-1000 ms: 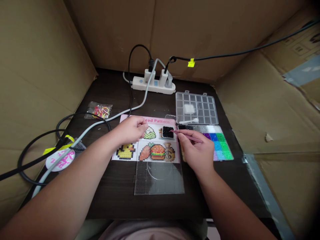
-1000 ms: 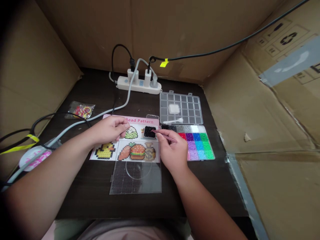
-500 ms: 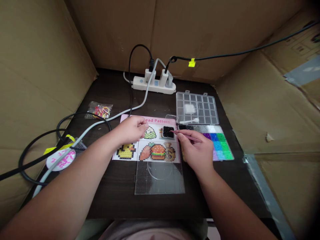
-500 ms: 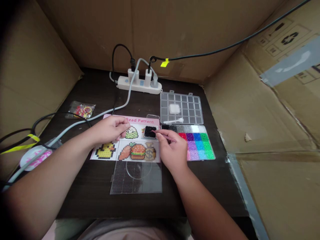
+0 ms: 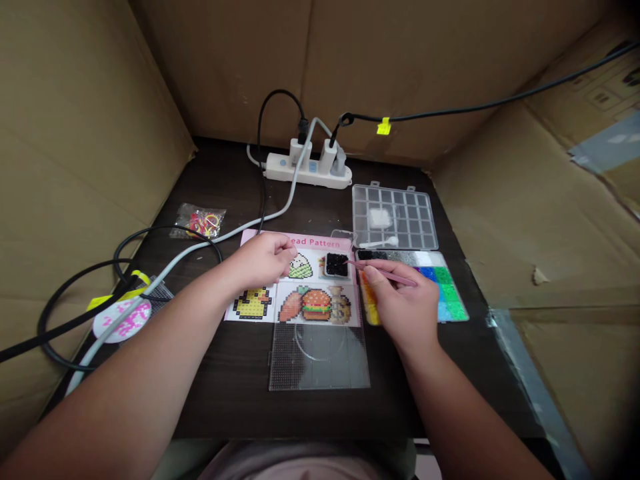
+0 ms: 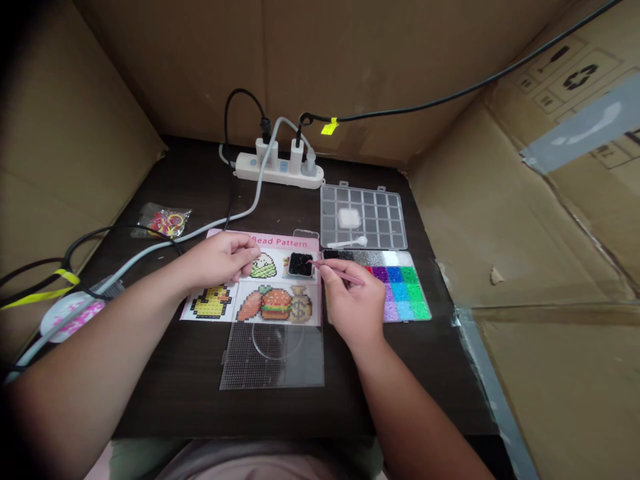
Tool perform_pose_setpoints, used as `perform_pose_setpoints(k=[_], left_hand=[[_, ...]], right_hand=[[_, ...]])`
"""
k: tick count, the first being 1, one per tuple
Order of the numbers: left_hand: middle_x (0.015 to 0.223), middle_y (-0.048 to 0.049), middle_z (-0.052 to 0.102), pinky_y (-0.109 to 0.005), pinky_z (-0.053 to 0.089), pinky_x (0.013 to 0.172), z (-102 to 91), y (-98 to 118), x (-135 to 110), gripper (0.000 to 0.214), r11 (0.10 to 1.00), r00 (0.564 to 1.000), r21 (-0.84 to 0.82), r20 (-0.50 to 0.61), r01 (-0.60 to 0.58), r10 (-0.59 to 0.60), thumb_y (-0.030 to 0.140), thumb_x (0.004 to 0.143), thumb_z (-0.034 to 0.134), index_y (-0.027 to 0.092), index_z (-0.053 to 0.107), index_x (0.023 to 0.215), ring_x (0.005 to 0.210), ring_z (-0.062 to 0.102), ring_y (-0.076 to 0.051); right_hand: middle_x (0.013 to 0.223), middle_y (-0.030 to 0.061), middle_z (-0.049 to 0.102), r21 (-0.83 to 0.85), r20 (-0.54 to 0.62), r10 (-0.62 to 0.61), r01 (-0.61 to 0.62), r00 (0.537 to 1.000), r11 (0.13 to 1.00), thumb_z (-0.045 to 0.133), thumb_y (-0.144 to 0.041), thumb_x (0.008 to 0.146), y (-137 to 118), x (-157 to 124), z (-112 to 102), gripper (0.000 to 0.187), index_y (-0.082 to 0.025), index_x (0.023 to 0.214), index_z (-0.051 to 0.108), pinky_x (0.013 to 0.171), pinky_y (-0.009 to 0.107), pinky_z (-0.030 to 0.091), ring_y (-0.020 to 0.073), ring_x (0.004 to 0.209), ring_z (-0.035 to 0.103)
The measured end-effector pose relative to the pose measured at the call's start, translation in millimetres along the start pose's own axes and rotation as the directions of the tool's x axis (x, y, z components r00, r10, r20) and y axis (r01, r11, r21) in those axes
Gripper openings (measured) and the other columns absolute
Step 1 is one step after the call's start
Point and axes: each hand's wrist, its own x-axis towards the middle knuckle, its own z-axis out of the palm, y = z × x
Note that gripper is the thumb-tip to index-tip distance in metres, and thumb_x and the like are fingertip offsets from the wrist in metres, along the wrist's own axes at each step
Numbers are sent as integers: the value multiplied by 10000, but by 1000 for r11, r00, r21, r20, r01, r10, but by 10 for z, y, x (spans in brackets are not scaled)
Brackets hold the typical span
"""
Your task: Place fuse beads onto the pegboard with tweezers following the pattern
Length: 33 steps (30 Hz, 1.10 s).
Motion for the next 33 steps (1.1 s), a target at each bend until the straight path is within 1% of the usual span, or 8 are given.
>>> perform_pose_setpoints(k=[7,11,16,22,24,28,31,33], left_hand=[[626,-10,560,-203,364,441,2,-11,12,213,1000,1000,-7,2,-13,13,308,879,435,180,479,714,469,478,-74],[633,-13,564,-199,359,444,9,-34,21,206,1000,1000,1,-12,-16,16,295,877,434,179,481,713,475,484,-72],[663,-30,585,-195,354,444,3,-51,3,209,998,998,20,-14,-61,62,289,874,434,173,493,710,488,492,-69],[658,-26,576,-196,374,440,-5,-24,-4,191,1000,1000,10,-16,-15,15,272,873,434,173,480,717,465,475,-64],[658,-27,574,-195,374,443,-3,-29,2,189,1000,1000,4,-10,-21,21,271,877,431,172,484,725,471,481,-65],[662,-28,574,-191,369,457,0,-38,10,189,999,999,-1,1,-33,33,272,889,427,169,491,744,486,484,-63],[672,-30,575,-190,369,473,-2,-17,-1,203,1000,1000,17,5,-17,17,280,900,424,166,485,744,494,480,-59],[674,-29,573,-189,368,481,-3,0,-9,206,1000,1000,27,9,-2,2,281,907,419,165,483,749,501,480,-59]], right_hand=[[852,58,729,18,-19,9,-9,1000,1000,681,-291,753,-20,5,-42,125,-184,805,719,745,322,555,187,790,689],[847,58,730,21,-12,55,-55,998,998,693,-319,742,-19,-13,-91,148,-186,802,719,671,296,561,186,757,690],[834,52,729,-45,-83,97,-101,992,994,724,-340,708,-115,-73,-151,175,-204,818,728,620,286,568,187,711,685],[721,33,713,-177,-122,96,-117,988,977,742,-355,672,-246,-114,-209,163,-224,769,732,549,293,556,188,628,662],[702,23,707,-229,-109,89,-112,990,967,749,-362,658,-248,-119,-235,163,-230,751,731,555,304,553,192,628,659],[730,8,711,-297,-92,64,-89,994,951,732,-379,683,-214,-128,-300,129,-263,742,722,586,311,554,197,661,671],[745,20,717,-330,-29,70,-75,997,941,725,-402,687,-187,-122,-355,150,-268,755,725,544,296,544,196,642,671],[758,32,720,-338,26,66,-53,997,940,718,-401,696,-181,-114,-387,157,-260,763,727,554,291,547,193,647,672]])
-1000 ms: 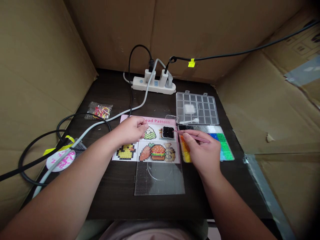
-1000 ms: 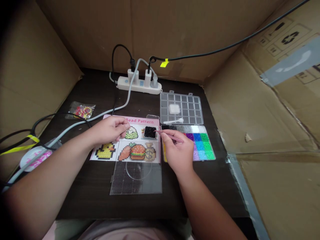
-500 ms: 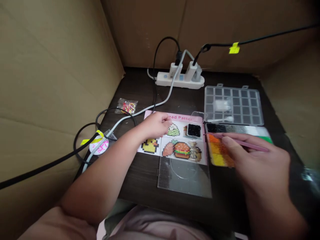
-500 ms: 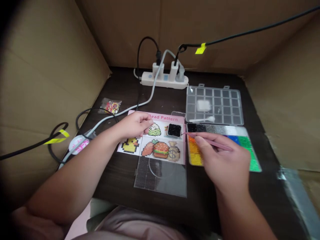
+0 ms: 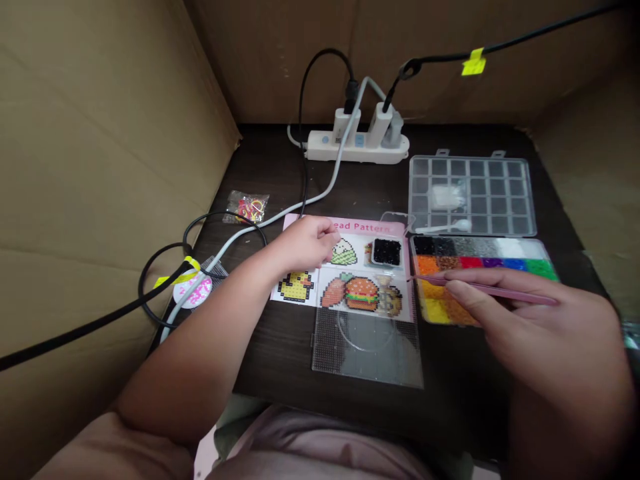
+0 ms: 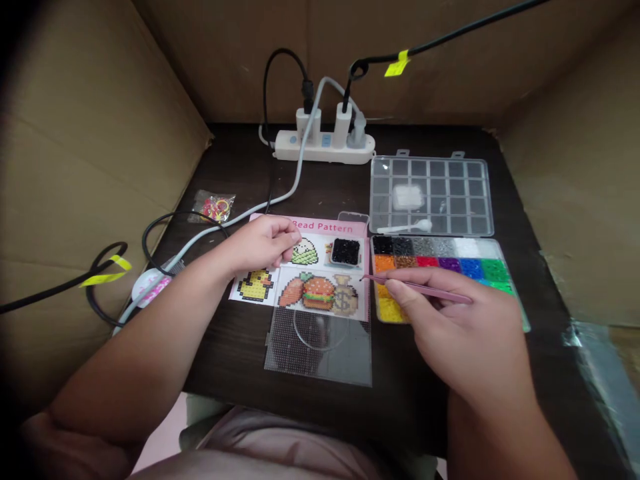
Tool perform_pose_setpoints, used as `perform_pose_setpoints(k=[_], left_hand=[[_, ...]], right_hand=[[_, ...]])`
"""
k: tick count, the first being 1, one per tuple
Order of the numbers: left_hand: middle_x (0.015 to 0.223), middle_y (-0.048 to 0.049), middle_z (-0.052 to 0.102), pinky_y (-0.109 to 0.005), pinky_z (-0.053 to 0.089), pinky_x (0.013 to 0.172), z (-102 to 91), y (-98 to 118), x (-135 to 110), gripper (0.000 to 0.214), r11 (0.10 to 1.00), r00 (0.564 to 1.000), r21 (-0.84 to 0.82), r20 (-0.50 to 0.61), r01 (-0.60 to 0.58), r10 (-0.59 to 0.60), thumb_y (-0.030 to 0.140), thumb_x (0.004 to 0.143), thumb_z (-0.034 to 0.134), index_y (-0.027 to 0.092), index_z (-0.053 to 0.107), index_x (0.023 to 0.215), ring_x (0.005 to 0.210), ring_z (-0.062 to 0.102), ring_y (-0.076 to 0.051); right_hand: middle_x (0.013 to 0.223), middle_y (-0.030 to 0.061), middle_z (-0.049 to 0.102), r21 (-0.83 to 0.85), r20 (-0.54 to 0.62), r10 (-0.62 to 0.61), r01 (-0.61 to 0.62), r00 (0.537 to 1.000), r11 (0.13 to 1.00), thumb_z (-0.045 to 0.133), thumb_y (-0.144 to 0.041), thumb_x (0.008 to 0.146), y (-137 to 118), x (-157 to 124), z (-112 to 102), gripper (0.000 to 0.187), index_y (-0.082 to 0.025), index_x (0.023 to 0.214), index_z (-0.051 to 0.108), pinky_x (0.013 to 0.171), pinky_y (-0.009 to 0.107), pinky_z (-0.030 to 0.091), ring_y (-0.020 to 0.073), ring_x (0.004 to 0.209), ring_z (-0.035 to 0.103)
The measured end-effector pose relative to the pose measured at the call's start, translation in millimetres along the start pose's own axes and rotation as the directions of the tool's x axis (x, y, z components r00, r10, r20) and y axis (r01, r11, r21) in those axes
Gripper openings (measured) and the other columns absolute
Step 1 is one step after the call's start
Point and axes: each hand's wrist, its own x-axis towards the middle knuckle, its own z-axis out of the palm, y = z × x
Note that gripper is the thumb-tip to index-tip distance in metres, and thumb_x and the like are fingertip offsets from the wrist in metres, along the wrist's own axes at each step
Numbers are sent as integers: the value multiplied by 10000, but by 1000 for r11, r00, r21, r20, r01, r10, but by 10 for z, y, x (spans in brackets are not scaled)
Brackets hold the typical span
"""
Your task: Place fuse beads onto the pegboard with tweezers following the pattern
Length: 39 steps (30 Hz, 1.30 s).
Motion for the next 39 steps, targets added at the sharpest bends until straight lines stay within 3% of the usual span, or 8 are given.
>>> perform_pose_setpoints(k=[6,16,39], left_hand=[[656,-18,550,-196,377,483,4,2,6,201,999,1000,-36,-2,14,-14,287,905,432,167,492,756,493,475,-60],[661,-20,550,-214,370,480,10,-21,23,182,996,1000,-83,-7,26,-27,289,887,459,169,527,768,487,465,-63],[681,-31,567,-224,379,485,7,-26,25,170,998,1000,-56,-12,15,-16,281,878,469,169,530,766,492,475,-68]], right_hand=[[753,18,721,53,158,-105,97,982,994,682,-359,724,-25,2,-55,119,-246,735,719,586,296,561,180,643,669],[763,14,727,27,290,-126,123,949,992,652,-295,757,-47,-22,-58,95,-235,763,725,578,244,531,155,652,665],[804,36,728,37,357,-78,70,931,997,642,-294,758,-25,2,-2,125,-207,792,725,620,262,547,173,710,678]])
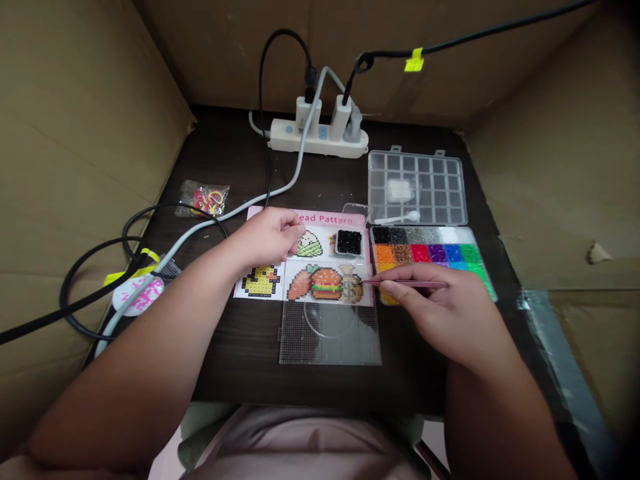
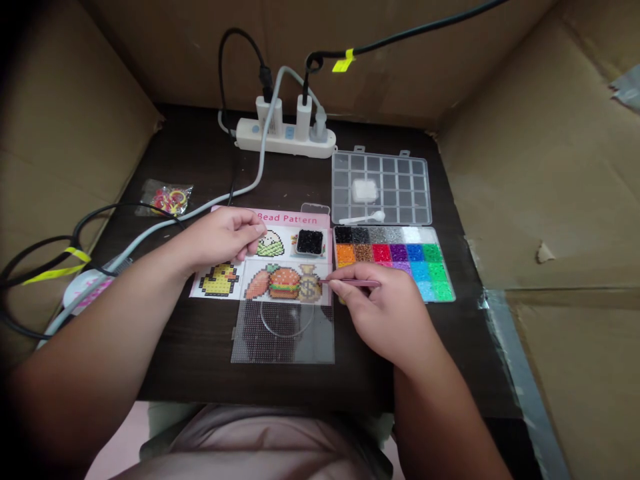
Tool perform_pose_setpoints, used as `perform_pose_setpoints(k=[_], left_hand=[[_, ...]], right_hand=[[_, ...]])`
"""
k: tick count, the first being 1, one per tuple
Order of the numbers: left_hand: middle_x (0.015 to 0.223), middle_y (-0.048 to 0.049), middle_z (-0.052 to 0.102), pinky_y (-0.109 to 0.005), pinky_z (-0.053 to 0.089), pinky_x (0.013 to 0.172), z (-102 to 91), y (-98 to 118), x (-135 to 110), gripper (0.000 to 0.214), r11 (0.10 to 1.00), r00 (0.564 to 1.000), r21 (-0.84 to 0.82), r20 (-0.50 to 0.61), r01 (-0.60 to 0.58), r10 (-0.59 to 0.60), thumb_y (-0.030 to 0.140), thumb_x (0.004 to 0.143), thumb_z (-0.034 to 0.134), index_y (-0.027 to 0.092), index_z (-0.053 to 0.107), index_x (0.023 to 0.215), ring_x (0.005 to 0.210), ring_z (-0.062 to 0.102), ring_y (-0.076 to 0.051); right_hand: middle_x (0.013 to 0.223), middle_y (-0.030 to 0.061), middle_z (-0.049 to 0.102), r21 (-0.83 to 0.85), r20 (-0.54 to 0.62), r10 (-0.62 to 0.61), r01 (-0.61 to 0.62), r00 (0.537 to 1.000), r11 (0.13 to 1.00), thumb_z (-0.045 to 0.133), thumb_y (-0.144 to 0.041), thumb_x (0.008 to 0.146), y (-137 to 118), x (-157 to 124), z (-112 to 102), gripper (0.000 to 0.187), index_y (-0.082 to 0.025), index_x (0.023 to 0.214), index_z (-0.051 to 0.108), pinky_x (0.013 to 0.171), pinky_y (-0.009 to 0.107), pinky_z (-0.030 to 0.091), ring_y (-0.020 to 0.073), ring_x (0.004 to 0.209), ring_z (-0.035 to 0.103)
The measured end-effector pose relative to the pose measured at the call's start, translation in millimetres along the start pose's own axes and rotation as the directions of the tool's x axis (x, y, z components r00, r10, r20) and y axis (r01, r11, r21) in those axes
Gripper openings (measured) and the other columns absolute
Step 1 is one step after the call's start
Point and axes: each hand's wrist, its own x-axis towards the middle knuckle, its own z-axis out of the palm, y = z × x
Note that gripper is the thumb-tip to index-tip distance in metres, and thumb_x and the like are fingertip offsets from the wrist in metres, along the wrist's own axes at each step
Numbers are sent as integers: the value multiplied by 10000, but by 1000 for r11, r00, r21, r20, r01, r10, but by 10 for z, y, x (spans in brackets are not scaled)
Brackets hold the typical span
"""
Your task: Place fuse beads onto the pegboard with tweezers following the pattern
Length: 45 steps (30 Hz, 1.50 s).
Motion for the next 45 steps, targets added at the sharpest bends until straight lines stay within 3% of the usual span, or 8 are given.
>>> perform_pose_setpoints(k=[31,45], left_hand=[[668,-23,561,-213,373,481,-6,6,-2,176,1000,1000,3,9,15,-15,281,884,464,167,517,761,482,479,-62],[659,-23,564,-224,368,461,0,16,-1,170,999,1000,-22,1,31,-31,247,887,455,164,513,751,467,471,-64]], right_hand=[[812,35,730,0,6,-2,2,1000,1000,640,-278,756,2,11,6,114,-204,786,721,642,274,556,182,716,688],[805,13,730,5,19,2,-2,1000,1000,644,-253,757,-8,12,8,92,-211,786,721,620,218,544,148,711,684]])
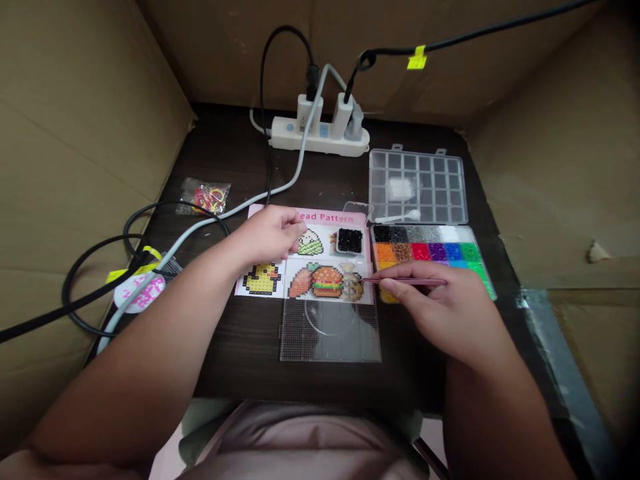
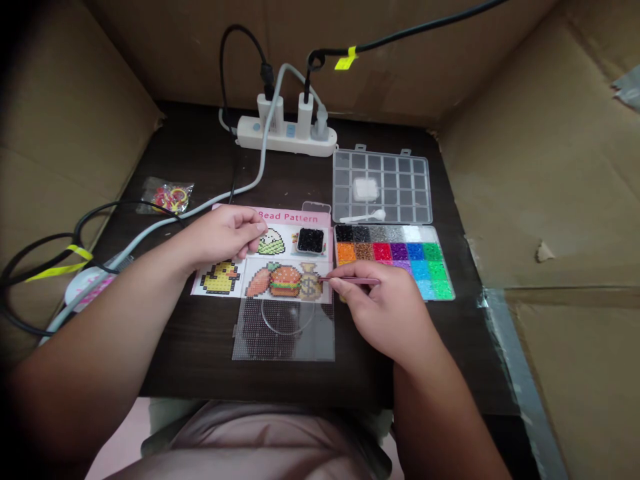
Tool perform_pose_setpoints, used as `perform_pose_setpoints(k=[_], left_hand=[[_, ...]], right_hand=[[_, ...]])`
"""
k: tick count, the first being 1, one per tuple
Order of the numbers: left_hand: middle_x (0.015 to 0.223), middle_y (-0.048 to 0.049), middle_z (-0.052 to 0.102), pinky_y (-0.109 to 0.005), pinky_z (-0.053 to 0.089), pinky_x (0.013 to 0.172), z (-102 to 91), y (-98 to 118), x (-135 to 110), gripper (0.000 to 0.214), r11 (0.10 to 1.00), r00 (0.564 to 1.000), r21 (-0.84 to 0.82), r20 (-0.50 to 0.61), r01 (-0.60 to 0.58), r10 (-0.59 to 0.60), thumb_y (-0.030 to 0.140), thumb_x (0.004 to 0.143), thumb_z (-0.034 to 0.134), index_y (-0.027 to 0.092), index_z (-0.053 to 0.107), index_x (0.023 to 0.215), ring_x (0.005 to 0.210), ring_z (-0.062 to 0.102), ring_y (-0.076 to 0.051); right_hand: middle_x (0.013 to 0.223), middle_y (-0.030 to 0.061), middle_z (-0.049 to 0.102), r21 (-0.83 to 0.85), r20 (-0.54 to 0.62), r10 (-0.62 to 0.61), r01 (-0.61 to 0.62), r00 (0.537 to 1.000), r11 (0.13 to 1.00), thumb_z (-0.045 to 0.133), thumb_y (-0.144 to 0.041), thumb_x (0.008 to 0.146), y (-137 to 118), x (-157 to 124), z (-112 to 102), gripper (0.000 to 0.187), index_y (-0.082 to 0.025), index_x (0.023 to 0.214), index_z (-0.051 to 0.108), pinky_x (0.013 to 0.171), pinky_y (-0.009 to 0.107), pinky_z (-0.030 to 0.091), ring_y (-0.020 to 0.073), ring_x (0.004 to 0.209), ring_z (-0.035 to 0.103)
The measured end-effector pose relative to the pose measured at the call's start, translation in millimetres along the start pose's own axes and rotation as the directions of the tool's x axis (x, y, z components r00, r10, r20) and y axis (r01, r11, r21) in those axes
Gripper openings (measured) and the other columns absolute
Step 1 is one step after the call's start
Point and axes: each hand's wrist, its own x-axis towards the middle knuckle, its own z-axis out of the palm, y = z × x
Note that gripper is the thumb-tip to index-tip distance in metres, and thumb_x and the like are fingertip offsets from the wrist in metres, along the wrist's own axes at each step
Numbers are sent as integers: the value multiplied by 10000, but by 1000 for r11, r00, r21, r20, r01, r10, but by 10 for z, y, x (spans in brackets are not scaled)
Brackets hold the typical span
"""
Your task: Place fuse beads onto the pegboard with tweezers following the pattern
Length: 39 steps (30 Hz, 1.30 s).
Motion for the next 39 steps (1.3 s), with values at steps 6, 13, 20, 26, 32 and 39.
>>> perform_pose_setpoints(k=[6,13,20,26,32,39], left_hand=[[663,-24,567,-228,372,459,1,-14,9,171,1000,1000,-1,-4,-8,8,245,888,454,164,519,752,462,476,-65],[651,-17,560,-222,369,461,2,-11,4,175,1000,1000,5,-4,-9,9,254,889,455,169,511,747,462,475,-63],[665,-17,563,-214,369,464,0,-6,0,169,1000,1000,3,0,3,-3,253,888,453,169,516,756,461,471,-57],[686,-24,573,-214,372,471,-4,-9,3,168,1000,1000,17,6,4,-4,264,893,448,169,514,770,474,483,-59],[682,-26,571,-217,373,482,-7,17,-6,165,999,1000,35,12,8,-8,259,890,453,165,507,764,473,480,-57],[670,-26,559,-229,372,490,0,-20,4,181,1000,1000,9,5,-10,10,287,886,460,174,512,755,485,472,-66]], right_hand=[[804,20,731,4,-10,2,-2,1000,1000,649,-257,752,-18,-6,-15,92,-210,781,723,621,219,548,151,707,685],[768,30,728,26,-85,-12,14,996,1000,670,-279,736,-19,-23,-46,86,-209,756,715,593,240,549,168,688,682],[773,41,726,-2,-92,-5,5,996,1000,667,-312,742,31,-16,-48,118,-205,760,713,607,272,546,181,688,679],[807,49,728,20,-51,24,-23,998,1000,657,-289,746,43,-13,-19,113,-194,774,712,648,287,548,194,738,687],[800,59,726,10,-50,34,-34,998,999,652,-291,742,20,2,-7,127,-183,772,713,654,298,550,200,731,686],[785,44,727,21,-75,2,-1,997,1000,665,-295,741,46,-11,-17,115,-196,772,716,624,286,549,188,705,683]])
